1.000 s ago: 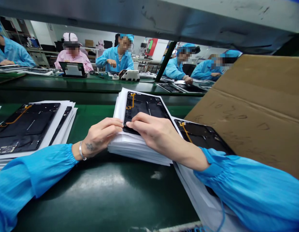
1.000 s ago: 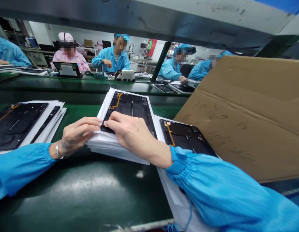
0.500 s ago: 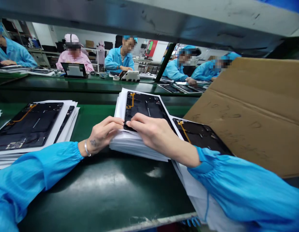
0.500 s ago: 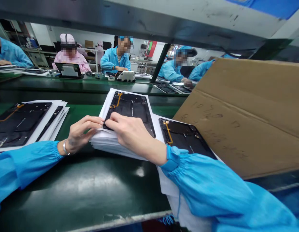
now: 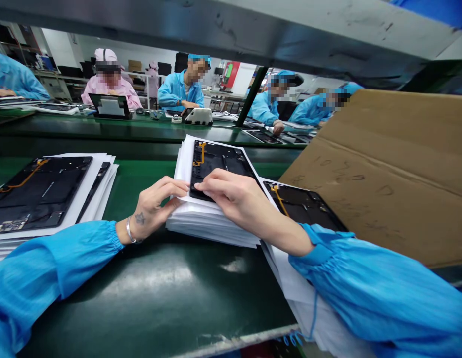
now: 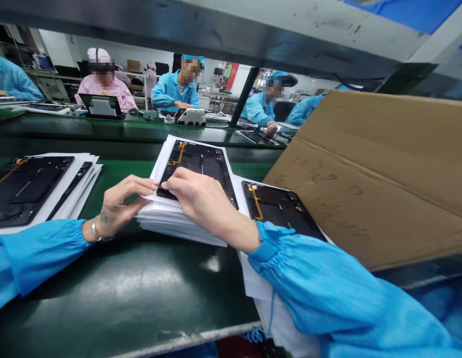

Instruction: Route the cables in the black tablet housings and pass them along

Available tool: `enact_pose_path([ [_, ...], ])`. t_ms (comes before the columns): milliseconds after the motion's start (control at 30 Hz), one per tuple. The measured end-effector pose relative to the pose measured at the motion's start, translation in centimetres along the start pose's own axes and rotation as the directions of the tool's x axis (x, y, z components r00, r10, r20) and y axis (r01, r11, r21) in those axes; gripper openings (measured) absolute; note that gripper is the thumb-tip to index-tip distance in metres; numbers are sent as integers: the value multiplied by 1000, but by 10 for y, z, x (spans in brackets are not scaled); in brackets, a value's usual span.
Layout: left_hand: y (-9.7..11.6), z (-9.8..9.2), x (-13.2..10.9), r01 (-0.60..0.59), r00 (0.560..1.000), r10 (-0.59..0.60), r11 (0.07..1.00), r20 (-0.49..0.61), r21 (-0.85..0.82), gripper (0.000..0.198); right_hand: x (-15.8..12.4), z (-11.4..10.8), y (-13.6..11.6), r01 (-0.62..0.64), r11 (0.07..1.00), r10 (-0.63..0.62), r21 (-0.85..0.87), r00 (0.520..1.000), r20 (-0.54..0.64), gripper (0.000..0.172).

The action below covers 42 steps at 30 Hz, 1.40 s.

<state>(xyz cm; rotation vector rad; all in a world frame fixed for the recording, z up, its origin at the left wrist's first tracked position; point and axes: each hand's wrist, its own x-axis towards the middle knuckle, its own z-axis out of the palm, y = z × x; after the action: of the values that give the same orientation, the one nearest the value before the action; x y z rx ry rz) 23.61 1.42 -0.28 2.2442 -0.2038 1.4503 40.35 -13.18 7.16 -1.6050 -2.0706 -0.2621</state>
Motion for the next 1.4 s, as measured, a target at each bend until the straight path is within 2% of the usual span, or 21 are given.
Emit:
enact_pose_path([
  [300, 1, 0, 0, -12, 1000, 12, 1000, 6, 16, 11, 2, -3, -3, -44, 996, 51, -76, 994, 96, 27],
  [533, 2, -1, -1, -28, 999, 27, 999, 22, 28, 11, 15, -16, -14, 19, 963, 47, -270, 970, 237, 30],
  [700, 0, -2, -3, -55, 998, 55, 998, 20, 25, 14, 22, -20, -22, 60, 951, 43, -302, 945, 323, 37],
  [800, 0, -2, -1, -13, 1000, 13, 999, 2, -30, 12, 20, -14, -14, 25, 969, 45, -247, 961, 273, 33],
  [933, 1, 0, 2, 34, 999, -37, 997, -33, -70, 7, 18, -5, 7, -62, 997, 61, 42, 997, 36, 24],
  [1000, 2, 1, 2, 43, 998, -46, 997, -43, -69, 6, 18, -3, 13, -57, 989, 61, 135, 998, -25, 24],
  [1400, 1, 2, 0, 76, 996, -81, 992, -41, -104, 10, 6, -2, 5, -21, 996, 24, -82, 999, 36, 29],
])
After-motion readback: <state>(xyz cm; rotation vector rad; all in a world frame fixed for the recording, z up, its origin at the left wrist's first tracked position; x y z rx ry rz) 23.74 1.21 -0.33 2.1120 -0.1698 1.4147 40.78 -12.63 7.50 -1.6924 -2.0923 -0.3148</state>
